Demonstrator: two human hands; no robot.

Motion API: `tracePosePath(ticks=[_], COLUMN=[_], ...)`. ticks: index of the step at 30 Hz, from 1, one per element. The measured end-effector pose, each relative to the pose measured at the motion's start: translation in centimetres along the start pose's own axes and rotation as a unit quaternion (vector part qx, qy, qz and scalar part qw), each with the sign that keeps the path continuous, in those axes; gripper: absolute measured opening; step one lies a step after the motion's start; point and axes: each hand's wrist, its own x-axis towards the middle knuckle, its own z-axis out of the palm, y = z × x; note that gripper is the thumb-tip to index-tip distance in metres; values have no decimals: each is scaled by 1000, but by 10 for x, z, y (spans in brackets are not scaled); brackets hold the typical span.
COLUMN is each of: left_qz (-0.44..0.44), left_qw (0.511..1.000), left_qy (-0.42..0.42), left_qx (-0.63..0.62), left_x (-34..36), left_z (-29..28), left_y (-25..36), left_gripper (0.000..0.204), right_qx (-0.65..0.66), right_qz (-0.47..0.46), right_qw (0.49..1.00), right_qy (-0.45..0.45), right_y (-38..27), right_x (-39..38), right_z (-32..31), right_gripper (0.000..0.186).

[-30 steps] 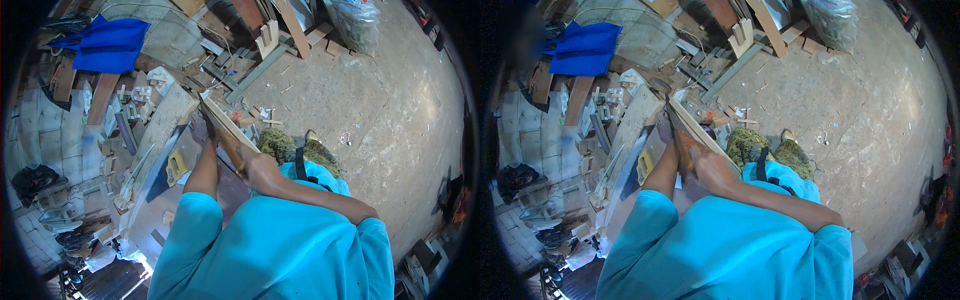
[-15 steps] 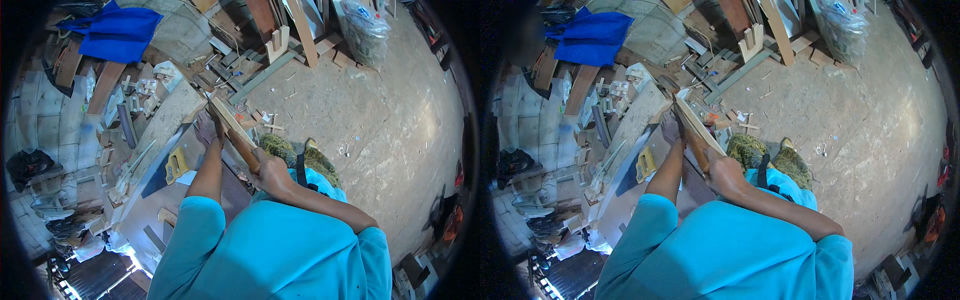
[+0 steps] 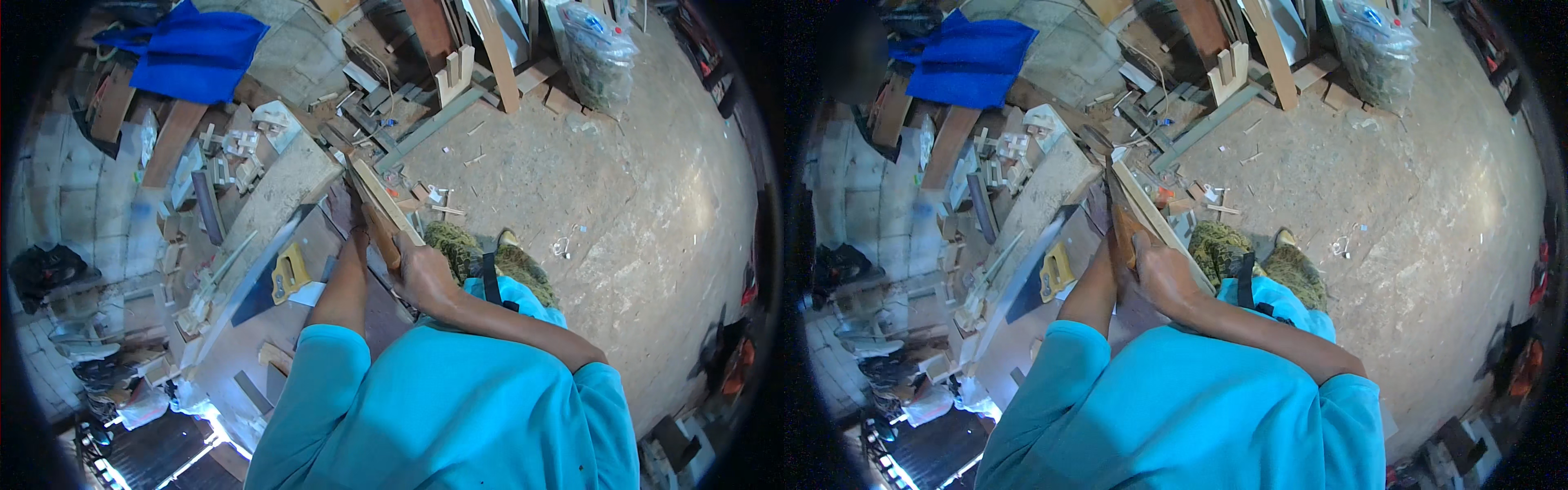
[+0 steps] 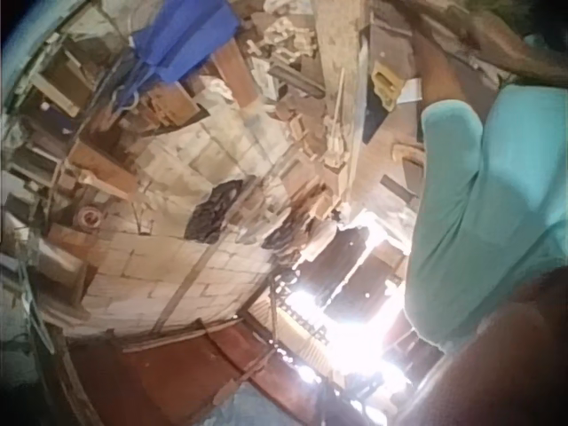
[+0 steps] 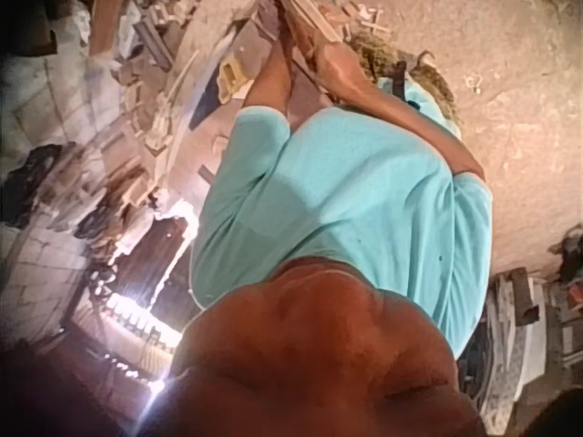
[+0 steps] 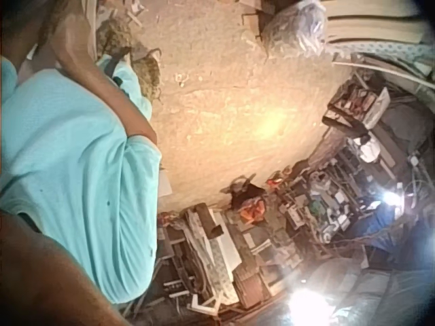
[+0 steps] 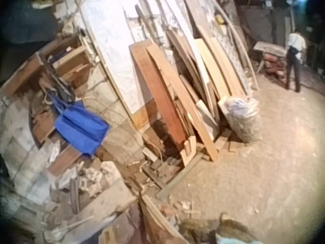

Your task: The person marks a wooden board using a small blade, aligns wooden pieces, and cuts through a wooden plank using a hand saw.

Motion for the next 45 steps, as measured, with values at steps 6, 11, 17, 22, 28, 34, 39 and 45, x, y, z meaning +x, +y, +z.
tracePosePath(ticks=[6, 11, 17, 22, 28, 34, 39, 45], left_qz=[74, 38, -24, -16, -102, -113, -113, -111], left_qw=[990, 999, 997, 989, 979, 978, 978, 979], left_qy=[112, 31, 51, 108, 90, 37, 38, 20], left_qx=[35, -4, -52, -95, -153, -169, -170, -172], left_x=[-1, 5, -2, -4, -6, -8, -8, -14], left_z=[-25, -47, -30, -23, -60, -74, -73, -77], left_y=[20, 30, 24, 26, 41, 43, 45, 42], left_gripper=[30, 24, 21, 22, 19, 23, 26, 27], right_qx=[26, 13, -3, -34, 2, -14, 21, -10], right_qz=[-4, -54, 8, -61, -19, -21, -7, -21], right_qw=[1000, 998, 1000, 997, 998, 998, 998, 997], right_qy=[12, 12, 25, 38, 59, 50, 61, 71], right_y=[7, -16, -25, -29, -53, -56, -59, -56], right_x=[41, 21, -22, -42, -48, -63, -78, -96], right_z=[6, -5, -35, -38, -37, -41, -49, -53], right_gripper=[31, 27, 24, 19, 17, 21, 20, 15])
